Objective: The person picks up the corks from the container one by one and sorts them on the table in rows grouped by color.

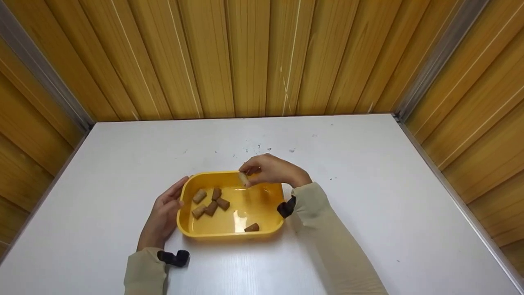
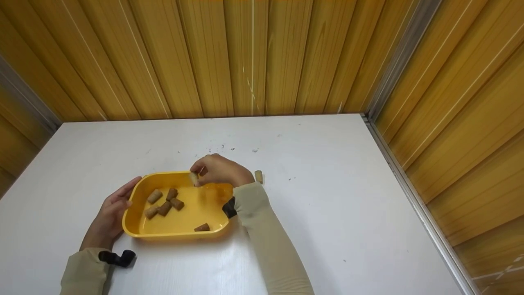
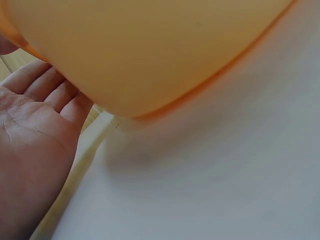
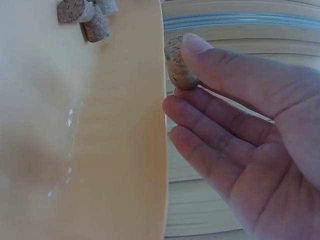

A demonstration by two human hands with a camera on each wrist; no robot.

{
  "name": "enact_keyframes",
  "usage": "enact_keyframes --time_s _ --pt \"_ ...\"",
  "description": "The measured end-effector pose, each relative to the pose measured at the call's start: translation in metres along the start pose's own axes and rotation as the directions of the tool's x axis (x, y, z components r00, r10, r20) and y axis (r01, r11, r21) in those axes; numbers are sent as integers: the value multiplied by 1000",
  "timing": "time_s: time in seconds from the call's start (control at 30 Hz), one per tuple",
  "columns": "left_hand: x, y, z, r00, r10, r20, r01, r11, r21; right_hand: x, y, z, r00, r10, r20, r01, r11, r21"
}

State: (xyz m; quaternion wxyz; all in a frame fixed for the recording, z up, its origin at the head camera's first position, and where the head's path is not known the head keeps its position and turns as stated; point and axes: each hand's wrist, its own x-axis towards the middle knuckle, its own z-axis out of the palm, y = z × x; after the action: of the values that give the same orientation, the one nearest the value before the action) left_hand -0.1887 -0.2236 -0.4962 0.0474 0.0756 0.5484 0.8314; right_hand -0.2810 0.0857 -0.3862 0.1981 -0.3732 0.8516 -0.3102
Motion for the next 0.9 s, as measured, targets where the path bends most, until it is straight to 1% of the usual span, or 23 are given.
enact_keyframes --time_s 0.1,0.17,0.33,0.4,0.53,0.63,0.73,0.9 --pt "0 0 0 1000 -1 -9 1 1000 -3 -6 5 -5 1000 -13 -24 14 1000 18" --pt "1 0 1 1000 -4 -16 4 1000 -8 -11 8 -7 999 -9 -46 11 999 36" --pt "2 -1 1 1000 4 -10 -4 1000 -14 -24 20 -13 994 20 -112 -6 992 123" --pt "2 -1 1 1000 5 -10 -5 1000 -19 -29 26 -14 990 19 -138 1 990 142" --pt "3 -1 1 1000 -4 -14 4 1000 -24 -37 37 -16 982 5 -191 15 995 101" --pt "4 0 1 1000 -19 -14 18 1000 -25 -44 44 -18 974 21 -227 -4 997 74" --pt "4 0 1 1000 -28 -8 28 999 -22 -50 53 -19 964 40 -262 -19 996 84" --pt "4 0 0 1000 -30 -3 30 999 -17 -60 66 -20 953 33 -302 -6 996 90"
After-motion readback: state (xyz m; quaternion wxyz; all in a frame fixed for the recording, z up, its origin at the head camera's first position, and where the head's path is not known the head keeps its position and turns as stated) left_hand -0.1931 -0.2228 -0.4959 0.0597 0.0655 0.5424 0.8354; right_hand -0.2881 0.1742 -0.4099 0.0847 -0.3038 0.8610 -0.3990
